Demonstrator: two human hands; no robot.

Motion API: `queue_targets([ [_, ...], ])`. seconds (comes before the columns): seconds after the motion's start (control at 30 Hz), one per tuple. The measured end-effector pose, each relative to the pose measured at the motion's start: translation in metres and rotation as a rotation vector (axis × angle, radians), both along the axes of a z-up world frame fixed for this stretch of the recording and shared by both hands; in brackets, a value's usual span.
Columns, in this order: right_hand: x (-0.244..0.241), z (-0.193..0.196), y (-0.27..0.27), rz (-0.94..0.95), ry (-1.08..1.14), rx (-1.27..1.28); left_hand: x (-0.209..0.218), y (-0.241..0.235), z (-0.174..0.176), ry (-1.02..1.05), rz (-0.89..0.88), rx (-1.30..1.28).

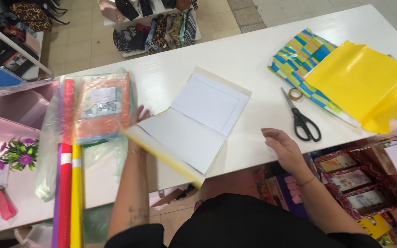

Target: Cover a notebook with a yellow plastic protective sheet using scissors.

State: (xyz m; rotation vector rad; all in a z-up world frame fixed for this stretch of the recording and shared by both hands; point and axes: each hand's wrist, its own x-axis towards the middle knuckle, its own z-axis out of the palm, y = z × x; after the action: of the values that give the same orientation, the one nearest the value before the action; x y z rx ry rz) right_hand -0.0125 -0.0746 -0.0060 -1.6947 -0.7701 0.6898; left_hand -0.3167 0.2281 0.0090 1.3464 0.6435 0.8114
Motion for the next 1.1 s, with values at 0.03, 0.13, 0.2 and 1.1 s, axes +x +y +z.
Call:
queue_targets([
  [0.03,-0.009,0.004,0.013,-0.001,0.004,-0.001,-0.002,-0.012,0.009,0.004,-0.001,-0.001],
  [0.13,-0.031,0.012,0.054,0.130,-0.389,-0.013,-0.008,-0.043,0.030,-0.220,0.205,-0.446],
  [0.2,-0.041,0.009,0.086,0.269,-0.809,0.053,-0.014,-0.060,0.038,-0.448,0.423,-0.891],
  [1.1,0.035,-0.028,0.084,0.896,-1.230,-0.146,0.019,-0.161,-0.038,0.211,-0.302,1.277],
])
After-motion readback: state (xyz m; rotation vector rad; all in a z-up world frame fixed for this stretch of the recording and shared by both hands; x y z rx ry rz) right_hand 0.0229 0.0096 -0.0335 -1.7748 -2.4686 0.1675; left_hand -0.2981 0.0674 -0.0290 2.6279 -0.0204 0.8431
